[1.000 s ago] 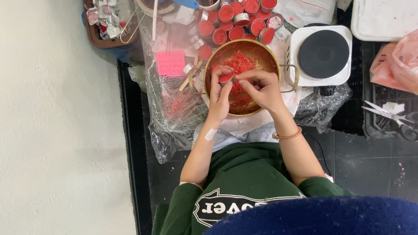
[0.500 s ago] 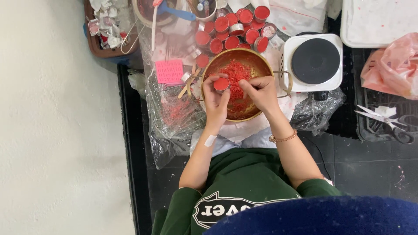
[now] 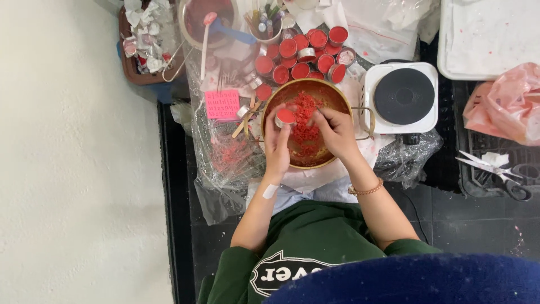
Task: Placing red wax flakes and a wick into a small candle tin.
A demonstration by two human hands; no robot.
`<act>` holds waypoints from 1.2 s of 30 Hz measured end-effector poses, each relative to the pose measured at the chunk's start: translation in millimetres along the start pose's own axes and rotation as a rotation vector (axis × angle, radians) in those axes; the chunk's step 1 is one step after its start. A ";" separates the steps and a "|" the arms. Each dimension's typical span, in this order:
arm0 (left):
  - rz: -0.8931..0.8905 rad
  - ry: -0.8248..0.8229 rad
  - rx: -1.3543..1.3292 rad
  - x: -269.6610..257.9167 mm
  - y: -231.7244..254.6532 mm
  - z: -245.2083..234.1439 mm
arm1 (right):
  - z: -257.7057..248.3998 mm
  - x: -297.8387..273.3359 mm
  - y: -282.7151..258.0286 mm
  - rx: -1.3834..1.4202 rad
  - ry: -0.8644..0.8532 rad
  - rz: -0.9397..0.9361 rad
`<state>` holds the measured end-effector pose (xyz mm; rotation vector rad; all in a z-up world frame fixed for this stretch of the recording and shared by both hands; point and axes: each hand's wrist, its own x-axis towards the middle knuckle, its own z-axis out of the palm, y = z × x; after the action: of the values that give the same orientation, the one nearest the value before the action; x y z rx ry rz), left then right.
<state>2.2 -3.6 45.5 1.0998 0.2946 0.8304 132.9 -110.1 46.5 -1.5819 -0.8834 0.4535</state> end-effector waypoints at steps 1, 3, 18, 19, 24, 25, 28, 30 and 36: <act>0.000 -0.003 -0.001 1.0 -2.1 -3.6 | 0.8 1.4 -5.2 -0.002 0.003 -0.001; -0.155 0.002 -0.001 3.9 -9.0 -9.9 | 0.9 3.7 -13.8 -0.042 0.029 0.170; -0.443 -0.042 -0.285 25.0 -24.2 -16.1 | 5.4 15.7 -16.0 -0.251 0.034 0.056; -0.445 -0.041 -0.284 23.5 -22.1 -17.2 | 6.0 14.2 -10.6 -0.249 0.033 0.057; -0.407 -0.006 -0.332 20.9 -29.7 -22.3 | 1.3 16.8 30.0 0.385 -0.041 0.410; -0.412 -0.001 -0.328 19.6 -30.1 -22.3 | -1.0 18.7 20.1 0.389 -0.043 0.416; -0.376 0.029 -0.382 18.6 -28.1 -20.5 | -8.2 25.2 -1.6 0.512 -0.117 0.393; -0.403 0.033 -0.387 23.4 -24.3 -19.3 | -11.0 30.0 -3.4 0.606 -0.129 0.372; -0.449 -0.019 -0.297 30.6 -1.0 -10.9 | -17.2 31.3 -8.9 0.762 -0.074 0.444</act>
<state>16.8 25.4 45.2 0.7234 0.3723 0.4442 162.5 -98.0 64.6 -1.0356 -0.3228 1.0305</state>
